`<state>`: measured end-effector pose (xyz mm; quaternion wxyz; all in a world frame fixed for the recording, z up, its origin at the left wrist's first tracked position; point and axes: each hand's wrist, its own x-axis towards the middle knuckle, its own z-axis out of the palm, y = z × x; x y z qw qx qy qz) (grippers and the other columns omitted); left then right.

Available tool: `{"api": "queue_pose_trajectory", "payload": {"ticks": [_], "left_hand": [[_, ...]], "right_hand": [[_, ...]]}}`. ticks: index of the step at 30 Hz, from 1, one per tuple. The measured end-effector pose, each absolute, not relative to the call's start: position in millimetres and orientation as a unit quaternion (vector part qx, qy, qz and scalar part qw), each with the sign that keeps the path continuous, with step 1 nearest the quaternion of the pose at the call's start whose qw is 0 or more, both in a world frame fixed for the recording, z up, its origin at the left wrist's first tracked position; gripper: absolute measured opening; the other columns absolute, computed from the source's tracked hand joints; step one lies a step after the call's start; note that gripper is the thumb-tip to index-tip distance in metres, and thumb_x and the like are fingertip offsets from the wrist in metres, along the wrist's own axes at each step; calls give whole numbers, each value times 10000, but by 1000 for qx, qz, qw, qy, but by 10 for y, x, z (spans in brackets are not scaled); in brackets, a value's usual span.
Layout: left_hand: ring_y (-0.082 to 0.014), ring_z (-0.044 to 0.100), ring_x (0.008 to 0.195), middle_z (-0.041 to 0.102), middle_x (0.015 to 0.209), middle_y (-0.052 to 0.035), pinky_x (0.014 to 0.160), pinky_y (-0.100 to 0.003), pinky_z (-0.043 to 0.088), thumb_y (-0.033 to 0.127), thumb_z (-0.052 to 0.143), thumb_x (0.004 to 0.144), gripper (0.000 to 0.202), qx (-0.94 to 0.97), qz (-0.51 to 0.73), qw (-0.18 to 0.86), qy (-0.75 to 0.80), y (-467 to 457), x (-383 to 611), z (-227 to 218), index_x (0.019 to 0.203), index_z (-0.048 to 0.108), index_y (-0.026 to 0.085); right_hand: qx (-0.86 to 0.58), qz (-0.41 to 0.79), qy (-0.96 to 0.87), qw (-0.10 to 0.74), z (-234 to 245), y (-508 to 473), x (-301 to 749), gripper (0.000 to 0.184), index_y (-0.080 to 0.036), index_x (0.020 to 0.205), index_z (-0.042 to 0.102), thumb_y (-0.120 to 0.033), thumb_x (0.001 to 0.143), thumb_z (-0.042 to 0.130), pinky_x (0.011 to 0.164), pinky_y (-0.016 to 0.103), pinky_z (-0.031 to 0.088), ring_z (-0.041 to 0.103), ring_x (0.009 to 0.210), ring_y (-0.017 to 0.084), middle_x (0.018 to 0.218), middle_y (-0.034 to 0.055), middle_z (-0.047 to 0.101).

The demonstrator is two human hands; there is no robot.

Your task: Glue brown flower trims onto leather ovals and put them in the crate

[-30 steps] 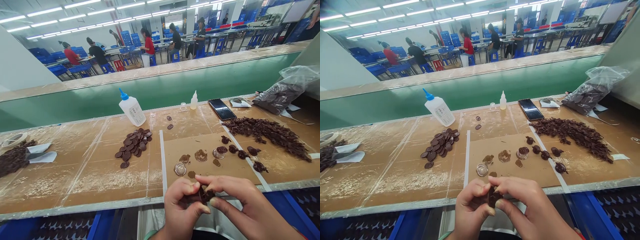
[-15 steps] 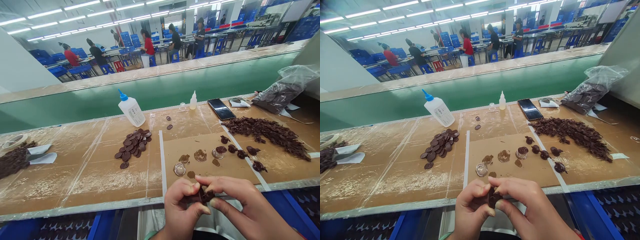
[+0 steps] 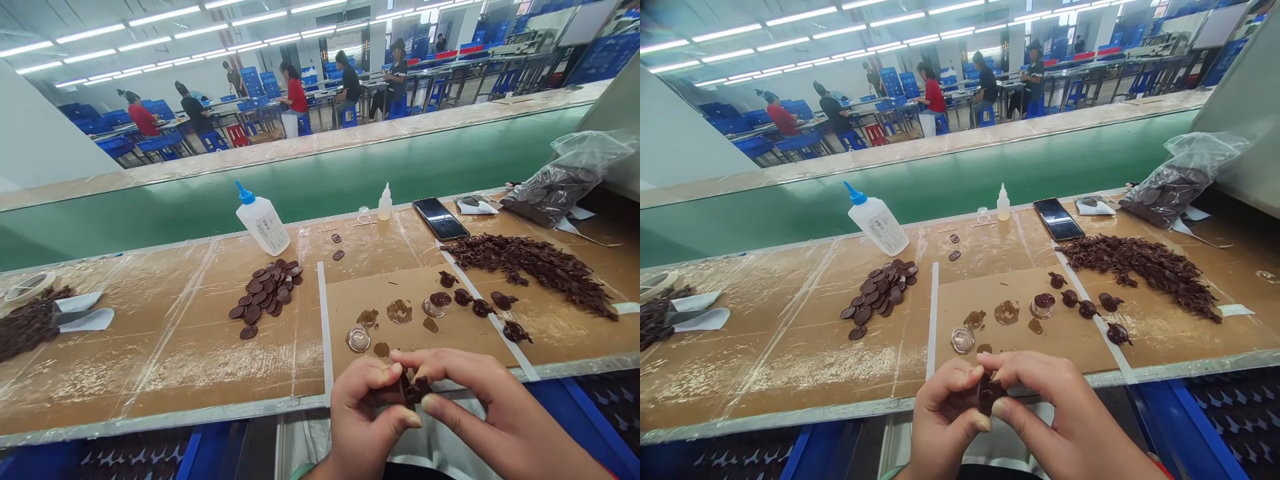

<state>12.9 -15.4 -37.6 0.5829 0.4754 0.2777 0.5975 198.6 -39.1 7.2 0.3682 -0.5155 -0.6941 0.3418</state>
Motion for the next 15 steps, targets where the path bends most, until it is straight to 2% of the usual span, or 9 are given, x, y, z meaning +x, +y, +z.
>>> {"api": "queue_pose_trajectory", "payload": {"ticks": [6, 10, 15], "left_hand": [[-170, 744, 809, 751, 912, -52, 714, -199, 615, 316, 952, 691, 388, 454, 588, 620, 253, -130, 148, -329, 1057, 827, 285], [-240, 769, 930, 770, 1063, -79, 753, -249, 635, 294, 919, 741, 390, 434, 563, 654, 259, -150, 131, -366, 1114, 808, 306], [-267, 765, 943, 740, 1140, -91, 782, -325, 650, 294, 883, 784, 408, 422, 539, 670, 286, -186, 80, -426, 1176, 774, 308]], "right_hand": [[-559, 415, -603, 389, 1, -404, 1984, 228, -298, 1037, 748, -482, 913, 696, 1021, 460, 556, 689, 1189, 311, 1270, 69, 756], [-552, 472, -560, 399, -11, -366, 1974, 215, -311, 1011, 735, -491, 894, 723, 1082, 504, 497, 663, 1223, 310, 1287, 42, 747], [-539, 502, -530, 419, 46, -320, 1952, 189, -283, 955, 719, -464, 902, 712, 1093, 535, 482, 648, 1246, 323, 1312, 58, 737]]}}
